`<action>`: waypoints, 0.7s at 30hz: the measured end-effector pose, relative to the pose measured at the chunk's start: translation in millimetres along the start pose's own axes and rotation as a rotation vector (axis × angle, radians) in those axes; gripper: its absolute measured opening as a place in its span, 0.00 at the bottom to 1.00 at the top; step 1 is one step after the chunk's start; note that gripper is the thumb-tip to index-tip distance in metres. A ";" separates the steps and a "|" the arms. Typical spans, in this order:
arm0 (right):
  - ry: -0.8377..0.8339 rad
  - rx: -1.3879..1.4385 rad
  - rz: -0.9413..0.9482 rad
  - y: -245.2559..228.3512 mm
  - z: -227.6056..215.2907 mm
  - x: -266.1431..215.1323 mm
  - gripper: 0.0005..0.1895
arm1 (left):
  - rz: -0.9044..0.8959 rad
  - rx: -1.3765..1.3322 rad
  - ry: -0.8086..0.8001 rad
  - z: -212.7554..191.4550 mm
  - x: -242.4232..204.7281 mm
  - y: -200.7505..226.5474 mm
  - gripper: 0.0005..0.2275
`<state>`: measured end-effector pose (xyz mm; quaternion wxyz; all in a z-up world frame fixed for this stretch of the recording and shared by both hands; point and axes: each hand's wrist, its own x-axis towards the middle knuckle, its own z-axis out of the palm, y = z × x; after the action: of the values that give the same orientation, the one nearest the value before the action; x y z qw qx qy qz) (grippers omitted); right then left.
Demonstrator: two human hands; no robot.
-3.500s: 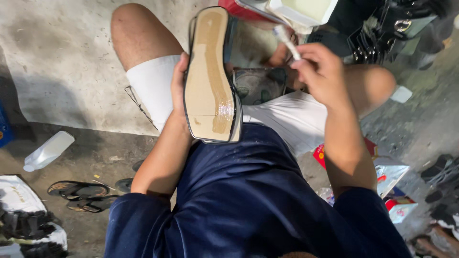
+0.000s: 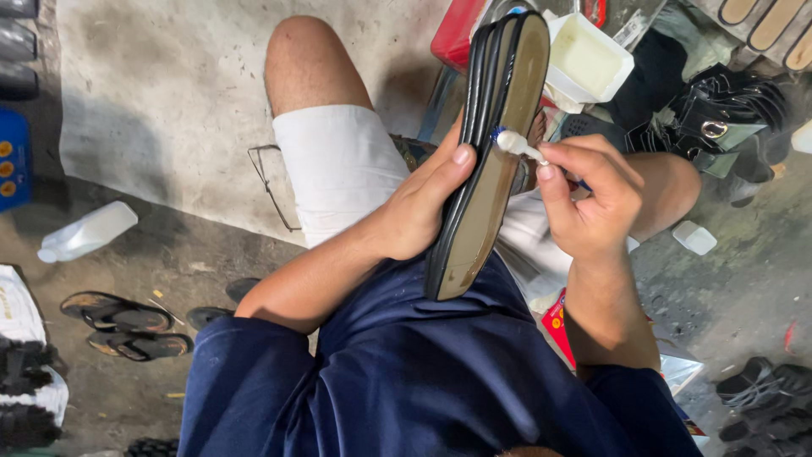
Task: The person sits on the floor and applies a white adhesive to the bottom of shoe insoles using a toothbrush. They repeatedly dip the brush into a container of glue and spread it across the surface of multiple insoles, placing finished ones on a nearby shelf.
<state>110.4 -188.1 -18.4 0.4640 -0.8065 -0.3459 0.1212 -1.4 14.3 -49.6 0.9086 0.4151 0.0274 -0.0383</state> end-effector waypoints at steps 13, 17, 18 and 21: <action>-0.115 0.015 -0.061 -27.5 -3.1 -1.2 0.04 | 0.110 -0.023 0.123 -5.7 24.4 -25.7 0.27; -0.148 -0.049 -0.097 -31.0 -6.1 -2.1 0.04 | 0.107 -0.016 0.168 -9.6 31.9 -30.7 0.27; -0.159 -0.067 -0.097 -31.3 -7.2 -2.9 0.04 | 0.094 -0.048 0.175 -10.3 33.7 -31.7 0.27; -0.176 -0.080 -0.128 -30.8 -9.4 -5.5 0.04 | 0.028 -0.185 0.200 -10.7 37.5 -32.9 0.28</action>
<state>97.5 -187.8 11.6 0.4061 -0.7868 -0.4406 0.1478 32.7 -0.8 -84.4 0.9360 0.3319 0.1157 0.0187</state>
